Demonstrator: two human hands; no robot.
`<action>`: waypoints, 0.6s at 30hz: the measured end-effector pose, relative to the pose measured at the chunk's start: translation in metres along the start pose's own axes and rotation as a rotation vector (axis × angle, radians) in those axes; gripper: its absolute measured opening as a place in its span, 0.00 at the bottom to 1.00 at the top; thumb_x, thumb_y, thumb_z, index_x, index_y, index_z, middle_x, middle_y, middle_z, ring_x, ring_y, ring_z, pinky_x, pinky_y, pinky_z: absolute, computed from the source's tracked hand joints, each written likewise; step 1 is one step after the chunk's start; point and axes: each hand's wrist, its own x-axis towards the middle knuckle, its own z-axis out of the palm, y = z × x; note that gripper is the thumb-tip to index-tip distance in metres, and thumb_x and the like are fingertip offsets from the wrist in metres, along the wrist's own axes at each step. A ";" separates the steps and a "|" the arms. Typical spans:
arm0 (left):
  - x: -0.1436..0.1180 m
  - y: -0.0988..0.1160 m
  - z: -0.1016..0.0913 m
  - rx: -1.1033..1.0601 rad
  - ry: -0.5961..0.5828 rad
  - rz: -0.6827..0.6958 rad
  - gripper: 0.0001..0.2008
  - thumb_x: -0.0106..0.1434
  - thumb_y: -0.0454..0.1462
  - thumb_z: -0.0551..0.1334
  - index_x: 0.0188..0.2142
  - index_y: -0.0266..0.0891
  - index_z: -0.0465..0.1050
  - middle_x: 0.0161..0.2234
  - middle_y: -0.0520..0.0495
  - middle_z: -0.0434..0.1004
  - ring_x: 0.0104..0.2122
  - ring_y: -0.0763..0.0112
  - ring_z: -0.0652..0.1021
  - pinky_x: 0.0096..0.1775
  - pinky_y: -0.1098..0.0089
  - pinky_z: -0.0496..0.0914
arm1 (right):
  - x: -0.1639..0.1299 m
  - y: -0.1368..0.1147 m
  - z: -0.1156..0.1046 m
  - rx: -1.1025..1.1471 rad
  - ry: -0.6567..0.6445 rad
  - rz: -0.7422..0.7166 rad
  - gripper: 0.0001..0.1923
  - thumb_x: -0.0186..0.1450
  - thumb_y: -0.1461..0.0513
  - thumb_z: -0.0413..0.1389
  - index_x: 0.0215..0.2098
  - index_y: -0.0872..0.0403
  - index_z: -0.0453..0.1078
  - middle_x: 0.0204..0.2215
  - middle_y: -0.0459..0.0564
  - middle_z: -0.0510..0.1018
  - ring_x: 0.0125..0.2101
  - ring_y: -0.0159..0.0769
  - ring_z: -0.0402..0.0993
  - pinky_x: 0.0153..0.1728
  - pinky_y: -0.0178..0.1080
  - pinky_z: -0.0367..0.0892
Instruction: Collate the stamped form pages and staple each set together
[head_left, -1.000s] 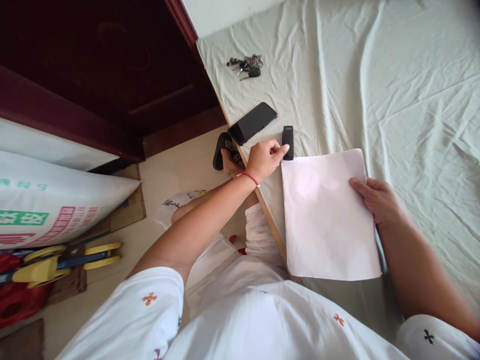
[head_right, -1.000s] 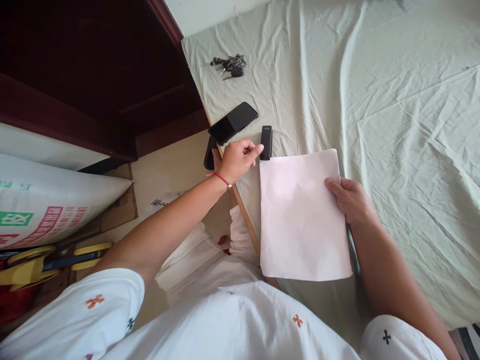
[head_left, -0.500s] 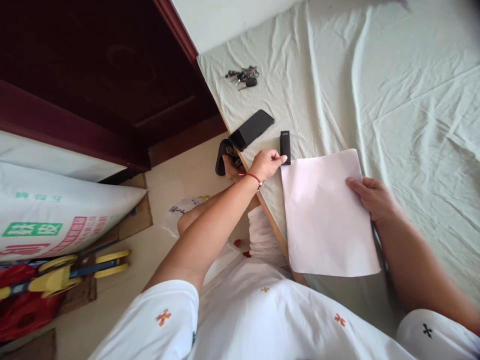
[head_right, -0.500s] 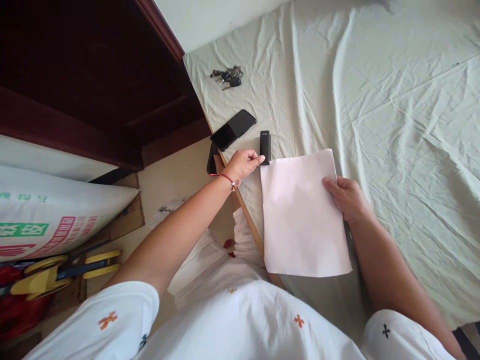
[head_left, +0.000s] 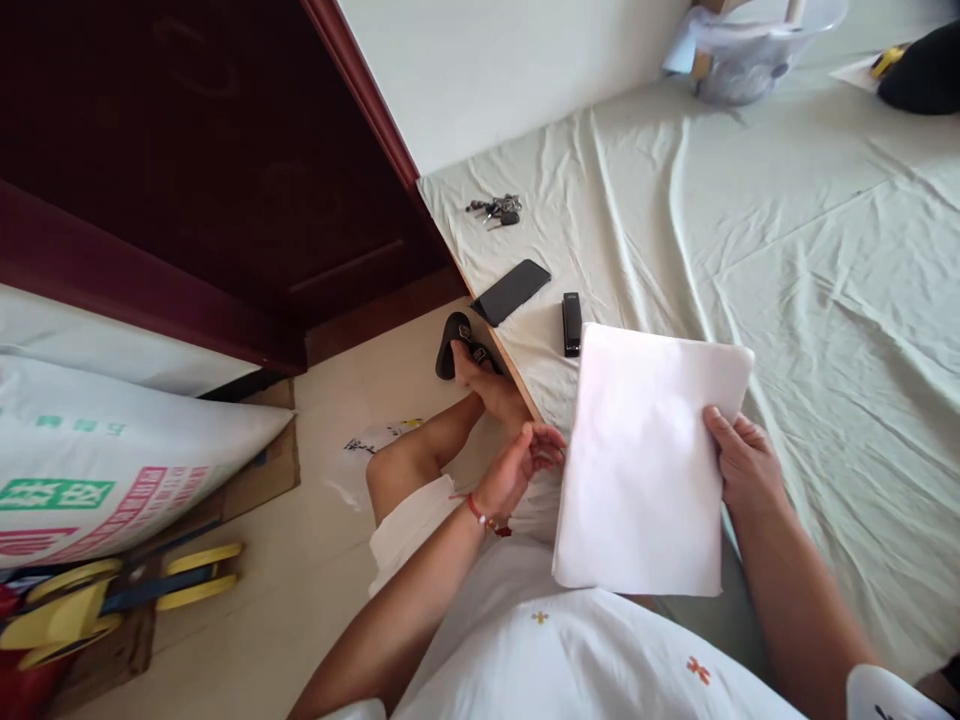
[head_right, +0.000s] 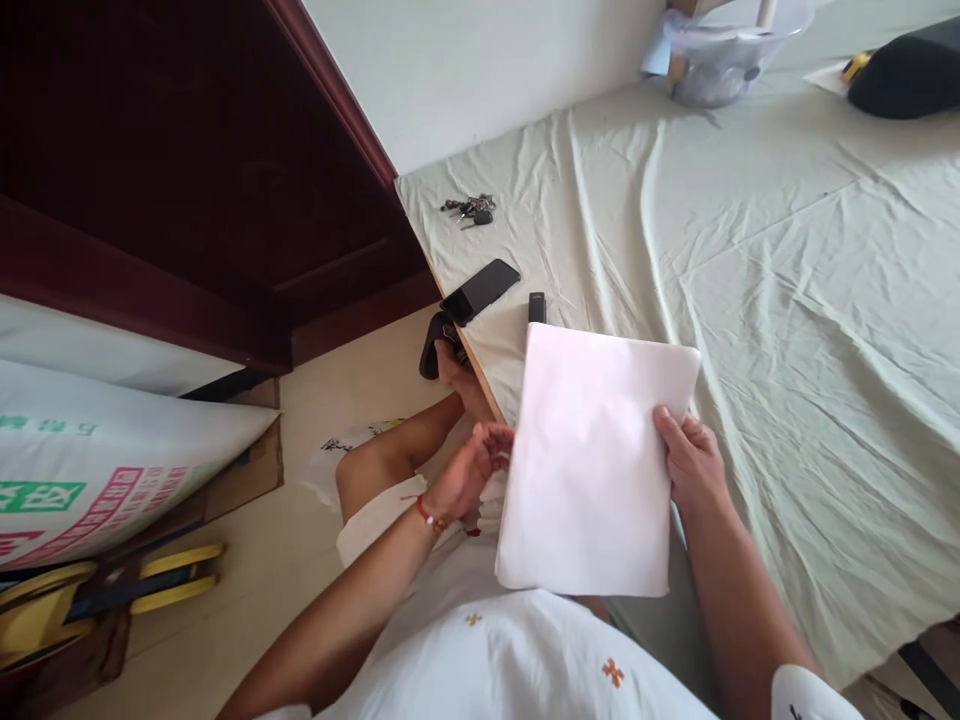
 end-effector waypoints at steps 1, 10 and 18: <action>-0.013 -0.008 -0.002 -0.093 -0.015 -0.056 0.30 0.61 0.64 0.60 0.39 0.40 0.79 0.40 0.41 0.82 0.40 0.59 0.80 0.39 0.62 0.72 | -0.002 0.000 0.010 0.009 -0.027 -0.009 0.19 0.60 0.43 0.65 0.37 0.48 0.77 0.27 0.47 0.84 0.22 0.42 0.80 0.20 0.40 0.74; -0.070 -0.051 -0.030 -0.122 0.177 -0.168 0.19 0.52 0.53 0.75 0.35 0.42 0.83 0.38 0.43 0.87 0.47 0.50 0.83 0.54 0.54 0.75 | -0.019 0.001 0.067 -0.101 -0.291 -0.075 0.21 0.62 0.41 0.63 0.38 0.48 0.76 0.28 0.47 0.81 0.25 0.38 0.75 0.23 0.37 0.70; -0.074 -0.064 -0.033 -0.062 0.144 -0.122 0.18 0.54 0.53 0.74 0.38 0.47 0.84 0.41 0.44 0.87 0.49 0.47 0.83 0.53 0.52 0.75 | -0.019 0.036 0.041 -0.202 -0.187 -0.165 0.18 0.59 0.47 0.68 0.36 0.51 0.75 0.28 0.45 0.78 0.25 0.33 0.71 0.22 0.33 0.66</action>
